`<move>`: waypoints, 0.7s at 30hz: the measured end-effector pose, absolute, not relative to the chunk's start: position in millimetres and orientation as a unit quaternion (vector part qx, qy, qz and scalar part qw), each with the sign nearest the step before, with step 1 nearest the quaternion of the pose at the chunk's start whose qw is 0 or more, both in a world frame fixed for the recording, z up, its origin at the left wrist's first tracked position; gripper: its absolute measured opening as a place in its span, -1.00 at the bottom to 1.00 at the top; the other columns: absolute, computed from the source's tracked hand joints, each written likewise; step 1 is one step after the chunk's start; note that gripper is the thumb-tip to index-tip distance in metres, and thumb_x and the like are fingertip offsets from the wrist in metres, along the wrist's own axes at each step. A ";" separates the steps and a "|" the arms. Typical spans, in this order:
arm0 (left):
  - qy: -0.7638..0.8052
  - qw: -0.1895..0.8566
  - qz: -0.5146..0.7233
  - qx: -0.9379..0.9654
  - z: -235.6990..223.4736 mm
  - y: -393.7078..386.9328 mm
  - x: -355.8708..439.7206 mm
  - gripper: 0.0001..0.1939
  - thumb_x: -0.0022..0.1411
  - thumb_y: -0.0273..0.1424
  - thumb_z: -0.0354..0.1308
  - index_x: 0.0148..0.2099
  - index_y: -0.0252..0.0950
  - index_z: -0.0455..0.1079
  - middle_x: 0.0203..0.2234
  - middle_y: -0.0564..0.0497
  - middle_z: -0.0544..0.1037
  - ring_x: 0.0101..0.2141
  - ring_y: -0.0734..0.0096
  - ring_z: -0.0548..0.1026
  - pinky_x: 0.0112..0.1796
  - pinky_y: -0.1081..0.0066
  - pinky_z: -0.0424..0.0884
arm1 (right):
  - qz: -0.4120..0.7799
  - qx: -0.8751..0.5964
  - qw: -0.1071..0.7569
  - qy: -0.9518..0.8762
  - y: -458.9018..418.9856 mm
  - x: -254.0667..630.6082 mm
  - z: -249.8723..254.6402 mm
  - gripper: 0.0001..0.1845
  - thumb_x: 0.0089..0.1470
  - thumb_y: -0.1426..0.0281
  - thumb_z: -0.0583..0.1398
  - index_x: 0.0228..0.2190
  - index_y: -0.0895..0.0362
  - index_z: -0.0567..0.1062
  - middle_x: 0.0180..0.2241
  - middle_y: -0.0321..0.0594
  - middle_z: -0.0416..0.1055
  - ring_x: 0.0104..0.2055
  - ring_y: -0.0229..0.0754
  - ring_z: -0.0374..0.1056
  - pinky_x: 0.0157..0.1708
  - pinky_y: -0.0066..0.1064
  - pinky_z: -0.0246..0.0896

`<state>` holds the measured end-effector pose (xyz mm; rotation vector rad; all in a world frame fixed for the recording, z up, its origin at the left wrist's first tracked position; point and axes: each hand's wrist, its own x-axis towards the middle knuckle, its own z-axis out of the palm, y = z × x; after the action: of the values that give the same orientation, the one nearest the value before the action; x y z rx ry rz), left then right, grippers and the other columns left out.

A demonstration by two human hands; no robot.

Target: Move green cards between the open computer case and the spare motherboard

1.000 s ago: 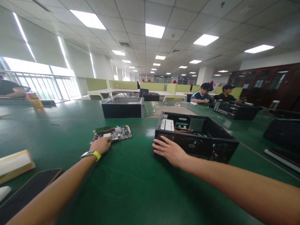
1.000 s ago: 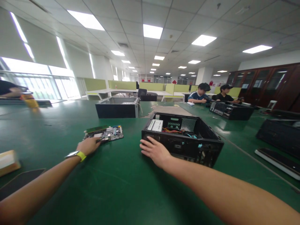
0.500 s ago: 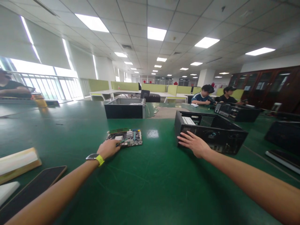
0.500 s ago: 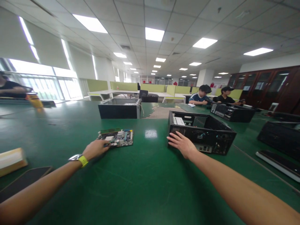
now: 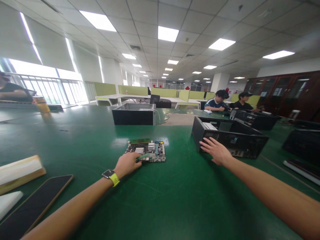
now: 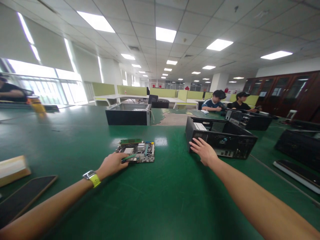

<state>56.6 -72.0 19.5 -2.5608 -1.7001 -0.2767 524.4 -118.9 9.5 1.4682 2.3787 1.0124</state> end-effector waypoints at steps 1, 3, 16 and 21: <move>-0.545 0.022 -0.091 -0.833 19.6 -74.1 57.9 -0.73 0.08 -0.25 0.03 -0.19 -0.09 0.47 -0.33 0.00 0.56 -0.32 0.26 0.49 -0.36 0.39 0.31 | 0.340 0.497 0.091 0.793 -119.8 527.3 9.8 -0.17 -0.30 0.20 0.22 0.09 0.10 0.30 0.26 -0.21 -0.04 0.31 0.05 -0.35 0.24 -0.01 -0.53; -0.531 0.010 -0.094 -0.842 19.3 -78.6 60.9 -0.74 0.07 -0.25 0.03 -0.22 -0.09 0.48 -0.33 0.02 0.56 -0.32 0.28 0.49 -0.37 0.40 0.30 | 0.340 0.503 0.099 0.789 -121.5 533.5 10.6 -0.18 -0.29 0.24 0.22 0.09 0.10 0.30 0.26 -0.22 -0.04 0.31 0.06 -0.35 0.24 -0.01 -0.52; -0.423 -0.063 -0.130 -0.894 11.5 -117.3 99.4 -0.78 0.08 -0.32 0.06 -0.22 -0.11 0.47 -0.27 0.03 0.55 -0.27 0.31 0.47 -0.25 0.38 0.35 | 0.305 0.564 0.075 0.764 -124.3 518.4 9.7 -0.24 -0.23 0.29 0.15 0.09 0.14 0.31 0.20 -0.07 0.09 0.29 0.06 -0.21 0.24 -0.04 -0.58; -0.379 -0.092 -0.140 -0.910 14.4 -139.3 113.6 -0.77 0.11 -0.37 0.03 -0.20 -0.17 0.47 -0.28 0.03 0.53 -0.27 0.35 0.45 -0.20 0.40 0.33 | 0.246 0.610 0.024 0.753 -122.6 482.6 30.3 -0.31 -0.08 0.29 0.10 0.15 0.08 0.22 0.25 -0.13 -0.02 0.30 0.07 -0.29 0.23 0.00 -0.53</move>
<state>113.6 -139.3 14.4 -3.0404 -1.2650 -0.4689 482.6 -122.6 30.3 1.8879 2.3293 0.7613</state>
